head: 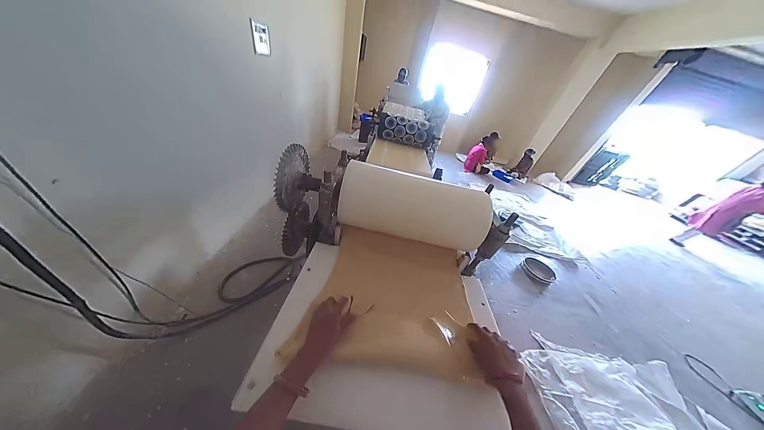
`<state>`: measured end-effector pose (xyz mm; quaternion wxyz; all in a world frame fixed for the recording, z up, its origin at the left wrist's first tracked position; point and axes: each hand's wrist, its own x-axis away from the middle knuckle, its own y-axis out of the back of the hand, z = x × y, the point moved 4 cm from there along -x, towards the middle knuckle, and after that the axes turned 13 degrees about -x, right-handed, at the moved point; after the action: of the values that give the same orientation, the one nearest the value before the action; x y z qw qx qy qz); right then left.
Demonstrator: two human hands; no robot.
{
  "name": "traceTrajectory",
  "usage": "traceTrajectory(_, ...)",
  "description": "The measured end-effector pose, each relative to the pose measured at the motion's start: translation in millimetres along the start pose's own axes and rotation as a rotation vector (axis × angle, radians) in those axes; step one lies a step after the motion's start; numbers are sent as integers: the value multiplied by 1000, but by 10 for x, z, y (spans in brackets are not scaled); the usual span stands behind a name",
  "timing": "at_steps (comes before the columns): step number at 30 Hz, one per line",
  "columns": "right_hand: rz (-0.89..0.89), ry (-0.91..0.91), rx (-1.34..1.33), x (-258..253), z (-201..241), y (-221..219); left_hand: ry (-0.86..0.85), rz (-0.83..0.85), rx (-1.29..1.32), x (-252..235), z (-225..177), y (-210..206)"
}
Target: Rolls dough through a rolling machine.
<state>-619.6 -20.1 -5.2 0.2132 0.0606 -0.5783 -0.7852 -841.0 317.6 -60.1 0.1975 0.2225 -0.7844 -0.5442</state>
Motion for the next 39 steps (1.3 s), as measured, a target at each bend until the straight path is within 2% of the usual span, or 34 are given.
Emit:
traceTrajectory(3,-28,24,9,31,4,-218,-80,-173,48,156,66,-122)
traceTrajectory(6,26,-62,-140,-21,-64,-94,-165,-308,72,202,36,-141)
traceTrajectory(8,84,-105,-191,-167,-163,-127,-199,-340,59,176,15,-152)
traceTrajectory(11,177,-137,-283,-513,-271,-338,-203,-305,7,66,33,-169)
traceTrajectory(13,223,-134,-399,-698,-305,-436,-152,-200,-12,-67,45,-151)
traceTrajectory(16,288,-114,-406,-723,-224,-434,-100,-98,23,-157,53,-128)
traceTrajectory(19,225,-95,-347,-418,-21,-212,-121,-164,261,-1,10,-25)
traceTrajectory(22,27,149,-527,158,-28,-46,-227,-293,532,431,28,228)
traceTrajectory(24,-130,342,-688,563,-221,-93,-425,-348,492,783,129,324)
traceTrajectory(27,-238,478,-769,955,-558,-305,-662,-469,151,1121,235,162)
traceTrajectory(31,-160,454,-620,1062,-590,-454,-701,-393,-47,1267,203,-331)
traceTrajectory(33,-195,455,-439,1033,-438,-479,-675,-338,-160,1227,112,-324)
traceTrajectory(35,-265,443,-209,1027,-246,-502,-654,-201,-241,1146,-20,-185)
traceTrajectory(36,-244,399,-112,1034,-133,-507,-653,-149,-264,1095,-82,-113)
traceTrajectory(38,-63,266,3,1046,95,-497,-654,-136,-257,956,-139,-24)
traceTrajectory(39,42,211,22,1030,166,-481,-676,-251,-226,852,-120,-34)
